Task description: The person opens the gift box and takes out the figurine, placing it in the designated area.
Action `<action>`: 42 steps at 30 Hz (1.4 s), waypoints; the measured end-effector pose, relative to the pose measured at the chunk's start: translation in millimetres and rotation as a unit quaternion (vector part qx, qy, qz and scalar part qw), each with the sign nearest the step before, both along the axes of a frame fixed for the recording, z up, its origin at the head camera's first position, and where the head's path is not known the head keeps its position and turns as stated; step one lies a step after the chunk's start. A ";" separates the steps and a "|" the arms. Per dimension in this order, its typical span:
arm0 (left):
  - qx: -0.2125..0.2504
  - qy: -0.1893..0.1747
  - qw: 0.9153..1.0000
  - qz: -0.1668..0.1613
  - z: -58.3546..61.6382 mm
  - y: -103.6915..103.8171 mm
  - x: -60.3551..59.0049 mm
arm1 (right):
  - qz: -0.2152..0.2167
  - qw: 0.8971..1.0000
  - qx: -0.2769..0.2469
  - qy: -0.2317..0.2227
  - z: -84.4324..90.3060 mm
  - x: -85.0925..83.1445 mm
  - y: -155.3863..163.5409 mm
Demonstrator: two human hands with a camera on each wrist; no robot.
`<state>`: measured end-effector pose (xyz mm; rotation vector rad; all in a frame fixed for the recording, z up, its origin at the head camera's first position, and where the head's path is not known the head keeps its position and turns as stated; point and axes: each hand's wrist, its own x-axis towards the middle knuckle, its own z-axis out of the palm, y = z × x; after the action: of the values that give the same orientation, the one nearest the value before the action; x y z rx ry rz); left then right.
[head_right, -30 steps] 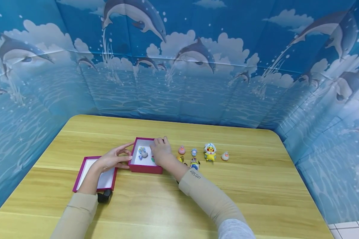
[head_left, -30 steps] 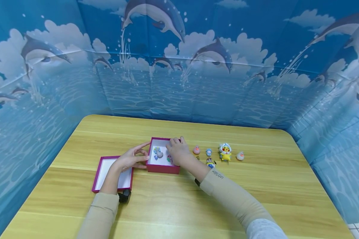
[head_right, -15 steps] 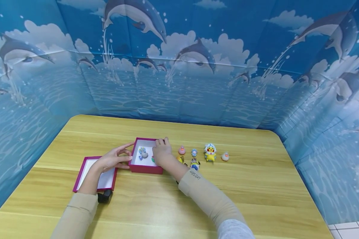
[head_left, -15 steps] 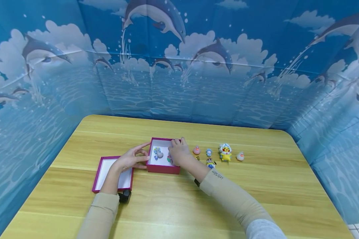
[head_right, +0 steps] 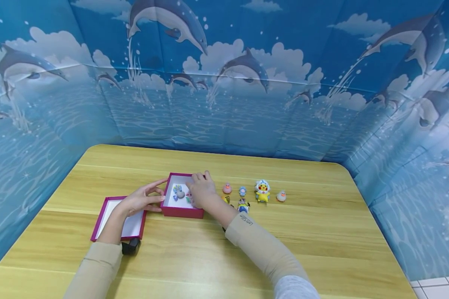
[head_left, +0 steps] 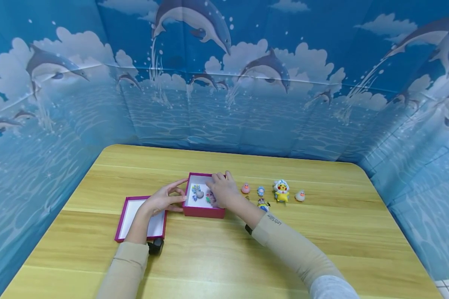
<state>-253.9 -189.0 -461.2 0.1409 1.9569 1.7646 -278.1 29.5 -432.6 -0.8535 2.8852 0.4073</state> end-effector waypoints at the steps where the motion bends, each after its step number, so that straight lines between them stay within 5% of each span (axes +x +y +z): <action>1: 0.000 0.000 1.000 0.000 -0.1 0.0 0.0 | 0.005 1.000 -0.005 0.004 0.0 0.1 0.5; 23: -0.010 0.003 1.000 0.002 1.2 0.1 0.7 | 0.014 0.983 -0.153 0.100 27.7 8.6 53.1; 42: -0.011 0.001 1.000 0.002 0.7 0.0 0.1 | -0.038 0.975 -0.178 0.126 24.4 32.7 123.1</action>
<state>-253.8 -189.1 -460.5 0.1330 1.9783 1.7460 -245.4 152.6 -408.2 -0.7812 3.2769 -0.0160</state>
